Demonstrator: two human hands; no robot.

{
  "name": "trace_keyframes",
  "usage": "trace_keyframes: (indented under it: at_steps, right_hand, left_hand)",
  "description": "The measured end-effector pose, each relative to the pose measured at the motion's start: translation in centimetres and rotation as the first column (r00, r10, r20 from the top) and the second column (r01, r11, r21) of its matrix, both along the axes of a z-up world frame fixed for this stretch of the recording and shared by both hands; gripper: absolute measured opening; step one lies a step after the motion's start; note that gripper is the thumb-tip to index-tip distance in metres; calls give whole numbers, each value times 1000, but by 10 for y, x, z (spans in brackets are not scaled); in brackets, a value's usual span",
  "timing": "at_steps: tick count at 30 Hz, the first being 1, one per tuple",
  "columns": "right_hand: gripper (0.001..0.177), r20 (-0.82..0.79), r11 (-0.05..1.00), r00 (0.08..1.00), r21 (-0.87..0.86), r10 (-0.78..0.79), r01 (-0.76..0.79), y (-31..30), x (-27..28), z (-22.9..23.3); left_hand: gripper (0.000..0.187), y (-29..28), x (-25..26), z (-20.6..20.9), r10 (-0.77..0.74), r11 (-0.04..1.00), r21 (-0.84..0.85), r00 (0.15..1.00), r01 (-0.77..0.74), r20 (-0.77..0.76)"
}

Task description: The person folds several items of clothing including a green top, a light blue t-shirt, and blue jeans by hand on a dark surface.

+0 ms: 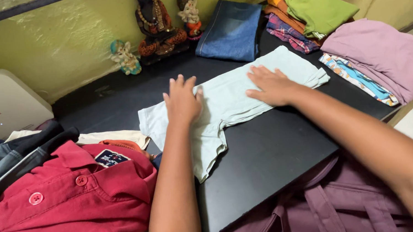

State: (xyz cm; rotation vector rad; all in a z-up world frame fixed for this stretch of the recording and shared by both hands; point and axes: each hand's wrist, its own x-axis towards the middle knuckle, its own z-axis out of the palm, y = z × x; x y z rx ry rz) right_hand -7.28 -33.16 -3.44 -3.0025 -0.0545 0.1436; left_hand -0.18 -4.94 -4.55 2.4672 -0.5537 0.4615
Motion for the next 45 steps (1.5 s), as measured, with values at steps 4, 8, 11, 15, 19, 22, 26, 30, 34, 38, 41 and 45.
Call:
trace_keyframes:
  at_steps: [4, 8, 11, 15, 19, 22, 26, 30, 34, 38, 41, 45]
  right_hand:
    - [86, 49, 999, 998, 8, -34, 33, -3, 22, 2]
    - [87, 77, 967, 964, -14, -253, 255, -30, 39, 5]
    - [78, 78, 951, 951, -47, -300, 304, -47, 52, 5]
    - [45, 366, 978, 910, 2, -193, 207, -72, 60, -16]
    - [24, 601, 982, 791, -52, -115, 182, -97, 65, -17]
    - [15, 556, 967, 803, 5, -216, 256, -102, 74, -4]
    - [21, 420, 923, 823, 141, -383, 358, -108, 89, 13]
    - [23, 450, 920, 807, 108, -382, 376, -121, 97, 5]
    - [24, 479, 914, 783, 118, -396, 389, -125, 99, -5]
    - [22, 545, 945, 795, -15, -267, 328, -112, 93, 7]
    - [14, 639, 970, 764, -121, -88, 213, -68, 75, 13]
    - [35, 598, 942, 761, 28, 253, -336, 30, 45, 2]
  left_hand:
    - [72, -3, -9, 7, 72, 908, 413, 944, 71, -321]
    - [76, -2, -12, 14, 105, 893, 445, 927, 72, -361]
    - [76, -2, -13, 16, 115, 894, 443, 918, 71, -378]
    - [76, -3, -13, 17, 120, 890, 450, 915, 73, -385]
    - [76, -4, -14, 20, 123, 885, 459, 909, 81, -398]
    - [76, -5, -17, 19, 132, 878, 469, 899, 89, -417]
    - [76, -5, -16, 25, 135, 873, 478, 890, 102, -437]
    - [76, -5, -16, 27, 138, 869, 482, 880, 113, -455]
    - [79, -4, -15, 27, 134, 871, 476, 877, 119, -462]
    - [79, -4, -14, 28, 137, 873, 474, 872, 118, -470]
    - [79, -4, -14, 27, 139, 876, 468, 868, 117, -476]
    - [79, -5, -14, 27, 141, 868, 482, 869, 123, -474]
